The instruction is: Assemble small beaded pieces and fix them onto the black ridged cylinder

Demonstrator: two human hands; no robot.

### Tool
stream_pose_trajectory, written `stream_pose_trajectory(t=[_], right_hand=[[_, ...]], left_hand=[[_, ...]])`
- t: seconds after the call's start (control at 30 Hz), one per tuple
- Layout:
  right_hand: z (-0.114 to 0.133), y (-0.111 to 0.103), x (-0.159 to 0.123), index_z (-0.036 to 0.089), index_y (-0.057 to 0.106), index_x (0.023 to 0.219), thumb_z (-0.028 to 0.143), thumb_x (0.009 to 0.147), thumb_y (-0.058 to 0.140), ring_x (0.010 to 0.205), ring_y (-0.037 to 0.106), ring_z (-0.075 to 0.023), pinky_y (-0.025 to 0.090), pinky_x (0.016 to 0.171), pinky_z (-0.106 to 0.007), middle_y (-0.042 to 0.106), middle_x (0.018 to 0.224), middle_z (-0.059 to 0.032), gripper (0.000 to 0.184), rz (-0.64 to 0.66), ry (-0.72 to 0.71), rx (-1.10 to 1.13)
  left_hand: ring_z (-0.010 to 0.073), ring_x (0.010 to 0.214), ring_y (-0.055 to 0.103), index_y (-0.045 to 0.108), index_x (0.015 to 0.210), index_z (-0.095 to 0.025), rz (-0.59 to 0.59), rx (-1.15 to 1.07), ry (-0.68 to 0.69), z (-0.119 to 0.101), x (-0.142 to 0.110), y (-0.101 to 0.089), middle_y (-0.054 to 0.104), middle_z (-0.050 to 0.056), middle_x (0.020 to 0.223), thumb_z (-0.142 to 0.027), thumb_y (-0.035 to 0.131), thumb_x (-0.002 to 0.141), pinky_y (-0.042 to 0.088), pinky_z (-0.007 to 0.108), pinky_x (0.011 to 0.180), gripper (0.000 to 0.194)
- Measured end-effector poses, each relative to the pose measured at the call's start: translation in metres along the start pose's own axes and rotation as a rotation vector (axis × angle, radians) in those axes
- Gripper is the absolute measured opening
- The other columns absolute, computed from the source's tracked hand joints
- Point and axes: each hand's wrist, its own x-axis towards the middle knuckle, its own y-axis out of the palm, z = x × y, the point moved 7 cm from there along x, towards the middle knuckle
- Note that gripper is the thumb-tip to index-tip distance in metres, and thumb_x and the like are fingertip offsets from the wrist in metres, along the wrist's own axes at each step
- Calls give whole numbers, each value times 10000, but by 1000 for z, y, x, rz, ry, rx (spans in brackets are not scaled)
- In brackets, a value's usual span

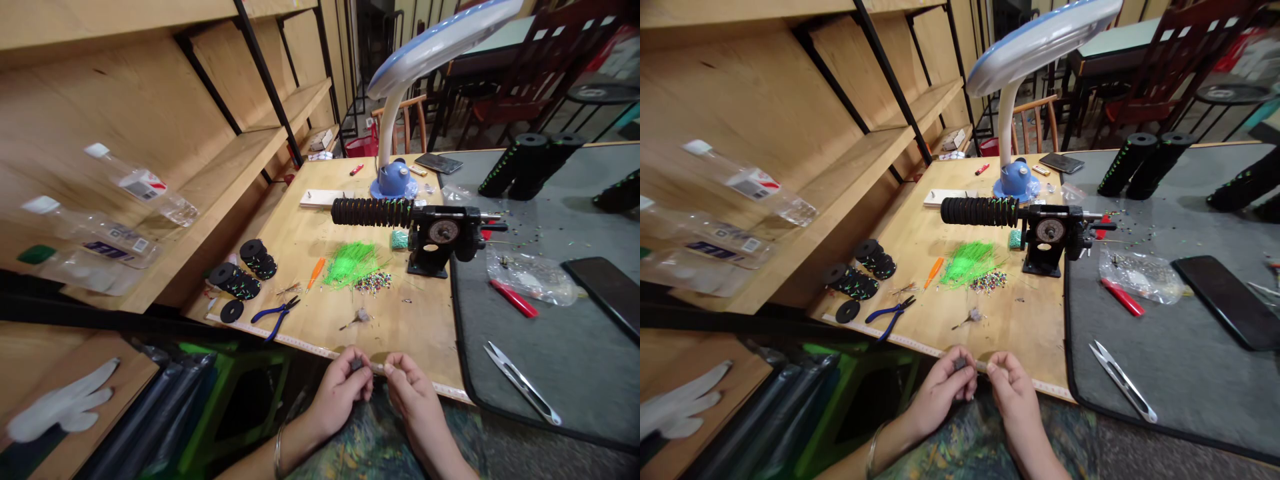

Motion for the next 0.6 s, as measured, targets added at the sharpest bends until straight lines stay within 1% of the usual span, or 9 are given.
stream_pose_trajectory(t=[0.13, 0.3, 0.47, 0.6], right_hand=[[0, 0, 0, 219, 479, 749, 636, 677, 716, 394, 139, -42, 77, 391, -182, 222, 436, 154, 485, -1, 0, 9], [0, -1, 1, 220, 477, 757, 633, 682, 712, 400, 131, -47, 73, 394, -187, 221, 438, 154, 481, 2, 1, 3], [0, 0, 3, 218, 492, 754, 628, 682, 709, 401, 142, -53, 82, 397, -189, 228, 441, 148, 469, 4, -7, -37], [6, 2, 1, 201, 524, 742, 593, 687, 719, 448, 232, -64, 167, 426, -187, 341, 508, 109, 441, 0, -51, -95]], left_hand=[[101, 509, 449, 512, 800, -165, 10, 98, 37, -2, -1, 1, 490, -51, 560, -259, 532, 791, 352, 231, 543, 97], [108, 512, 437, 504, 726, -174, 15, 187, 70, -4, 0, 2, 470, -48, 556, -176, 499, 726, 353, 234, 535, 5], [126, 600, 464, 534, 679, -160, -76, 344, 141, -12, 0, -4, 506, -12, 635, -177, 536, 706, 375, 239, 588, 32], [113, 550, 437, 599, 690, -144, -127, 421, 152, -14, 0, -5, 523, -16, 593, -199, 562, 726, 345, 220, 534, 76]])
